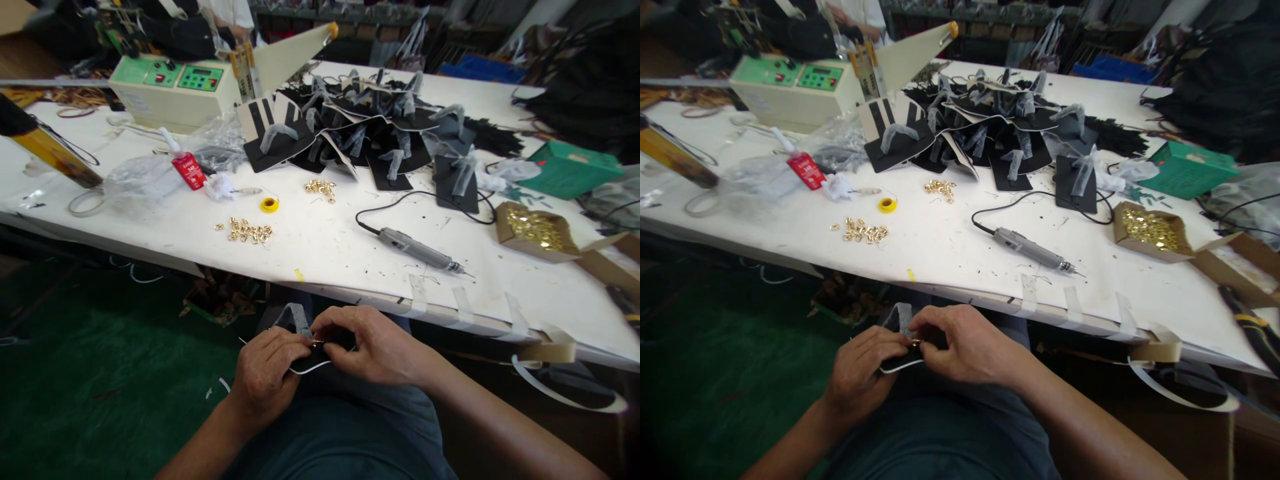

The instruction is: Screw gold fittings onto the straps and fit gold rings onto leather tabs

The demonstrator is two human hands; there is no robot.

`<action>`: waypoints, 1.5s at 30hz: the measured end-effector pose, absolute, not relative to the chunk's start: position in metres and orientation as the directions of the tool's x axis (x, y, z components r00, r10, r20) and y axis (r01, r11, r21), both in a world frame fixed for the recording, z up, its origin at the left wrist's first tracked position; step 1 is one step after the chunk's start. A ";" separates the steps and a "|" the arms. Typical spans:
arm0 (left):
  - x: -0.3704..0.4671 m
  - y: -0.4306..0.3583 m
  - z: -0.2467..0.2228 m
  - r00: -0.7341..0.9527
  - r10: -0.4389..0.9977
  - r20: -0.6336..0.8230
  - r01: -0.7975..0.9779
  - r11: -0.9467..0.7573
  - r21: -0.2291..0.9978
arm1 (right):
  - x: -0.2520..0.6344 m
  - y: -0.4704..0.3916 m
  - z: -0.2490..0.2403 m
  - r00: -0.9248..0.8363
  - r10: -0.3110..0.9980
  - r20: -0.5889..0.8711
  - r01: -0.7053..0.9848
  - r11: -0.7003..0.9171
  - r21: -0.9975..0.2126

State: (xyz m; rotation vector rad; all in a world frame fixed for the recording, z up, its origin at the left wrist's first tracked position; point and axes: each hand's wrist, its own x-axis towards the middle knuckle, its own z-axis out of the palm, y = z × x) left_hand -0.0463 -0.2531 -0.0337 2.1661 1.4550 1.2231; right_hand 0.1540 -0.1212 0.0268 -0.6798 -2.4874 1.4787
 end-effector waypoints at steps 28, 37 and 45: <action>-0.008 -0.074 -0.018 -0.014 0.924 -0.382 0.290 0.369 0.883 | 0.183 -0.020 -0.005 -0.555 0.806 -0.203 0.520 0.147 -0.841; -0.007 -0.047 -0.031 -0.016 0.918 -0.397 0.502 0.351 0.790 | 0.179 -0.004 -0.016 -0.523 0.818 -0.240 0.609 0.161 -0.777; -0.008 -0.061 -0.032 -0.078 0.992 -0.104 0.722 0.128 0.680 | 0.176 -0.012 -0.014 -0.470 0.856 -0.217 0.671 0.187 -0.717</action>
